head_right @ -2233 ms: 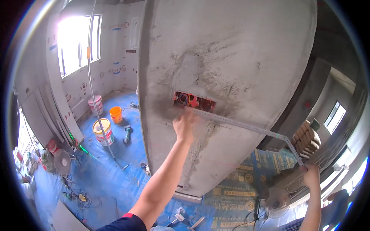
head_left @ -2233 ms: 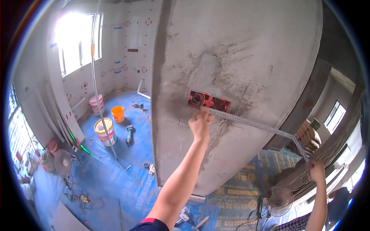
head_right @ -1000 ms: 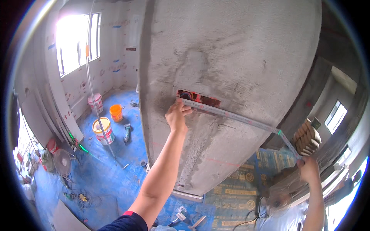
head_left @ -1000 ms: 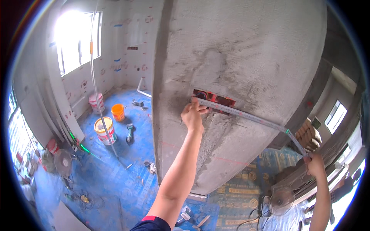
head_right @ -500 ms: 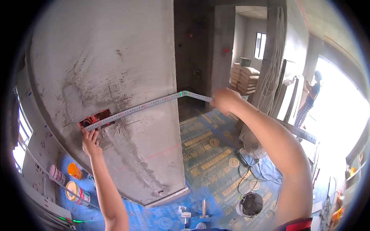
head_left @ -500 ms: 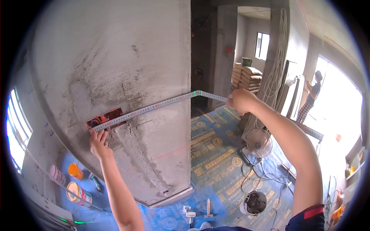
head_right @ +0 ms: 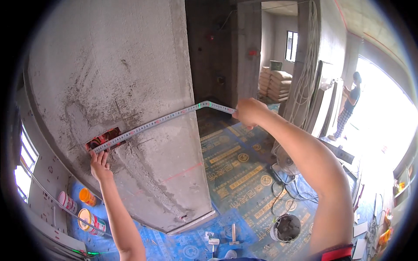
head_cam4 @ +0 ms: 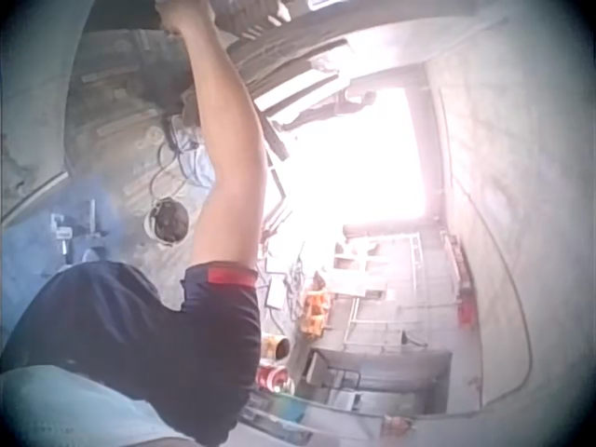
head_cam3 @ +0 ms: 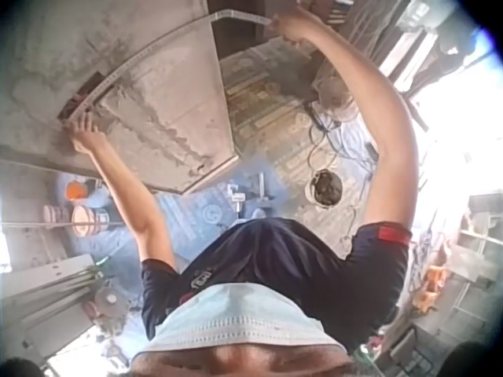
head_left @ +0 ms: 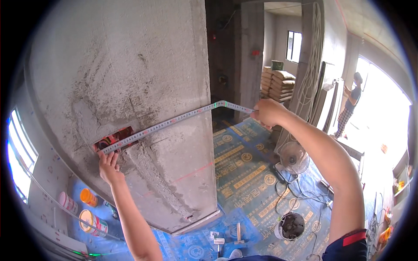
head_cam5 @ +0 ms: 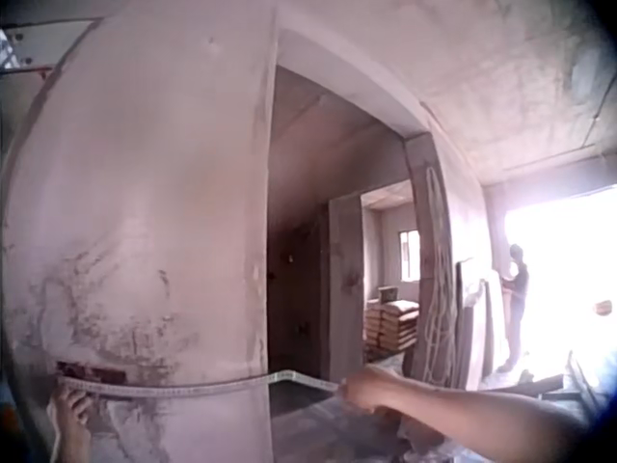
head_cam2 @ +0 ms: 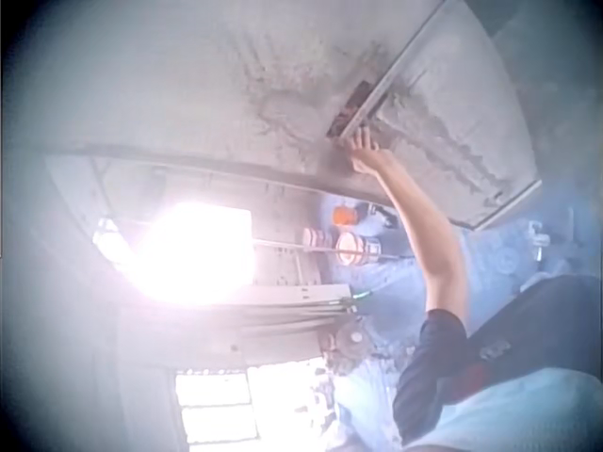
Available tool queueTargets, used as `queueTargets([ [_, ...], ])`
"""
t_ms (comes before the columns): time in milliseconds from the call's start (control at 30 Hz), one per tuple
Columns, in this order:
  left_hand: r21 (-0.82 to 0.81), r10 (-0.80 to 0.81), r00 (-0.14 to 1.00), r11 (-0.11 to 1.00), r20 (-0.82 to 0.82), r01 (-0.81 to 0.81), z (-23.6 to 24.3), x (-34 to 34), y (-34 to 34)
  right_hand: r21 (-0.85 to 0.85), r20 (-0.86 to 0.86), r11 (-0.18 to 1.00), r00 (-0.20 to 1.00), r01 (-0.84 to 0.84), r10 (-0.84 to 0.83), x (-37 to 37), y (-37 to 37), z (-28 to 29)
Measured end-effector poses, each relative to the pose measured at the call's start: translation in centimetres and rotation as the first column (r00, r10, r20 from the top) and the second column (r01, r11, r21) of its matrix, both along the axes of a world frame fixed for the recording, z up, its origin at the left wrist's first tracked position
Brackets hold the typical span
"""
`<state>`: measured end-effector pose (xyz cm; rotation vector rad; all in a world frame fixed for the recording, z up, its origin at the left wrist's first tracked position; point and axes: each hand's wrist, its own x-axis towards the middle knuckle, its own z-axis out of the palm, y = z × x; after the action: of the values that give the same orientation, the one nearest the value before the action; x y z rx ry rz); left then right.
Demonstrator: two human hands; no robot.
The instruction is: The person uses a measuring tape to measure the distance from an electrical box on a wall to the corner, then transfers those measurements onto a tile by marking lines with a pen and tape measure.
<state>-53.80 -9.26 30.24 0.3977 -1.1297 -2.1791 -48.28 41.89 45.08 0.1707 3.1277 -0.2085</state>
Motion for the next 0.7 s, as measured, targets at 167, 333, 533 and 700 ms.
queueTargets([
  [167, 0.019, -0.015, 1.000, 1.000, -0.009, 0.015, -0.3, -0.4, 0.0, -0.033, -0.006, 0.999, 1.000, 0.002, -0.002, -0.2, 0.4, -0.1],
  [333, 0.013, -0.002, 1.000, 1.000, 0.003, 0.002, 0.2, 0.1, 0.2, -0.025, -0.017, 1.000, 1.000, -0.014, 0.014, -0.4, 0.1, 0.0],
  [533, 0.014, -0.002, 1.000, 1.000, 0.005, 0.001, 0.1, -0.1, 0.3, -0.022, -0.012, 1.000, 1.000, -0.012, 0.012, -0.8, 0.3, -0.3],
  [700, 0.005, -0.037, 0.999, 0.999, 0.003, 0.037, -0.2, -0.3, -0.5, -0.028, -0.022, 1.000, 1.000, -0.011, 0.010, -1.2, 0.3, -0.5],
])
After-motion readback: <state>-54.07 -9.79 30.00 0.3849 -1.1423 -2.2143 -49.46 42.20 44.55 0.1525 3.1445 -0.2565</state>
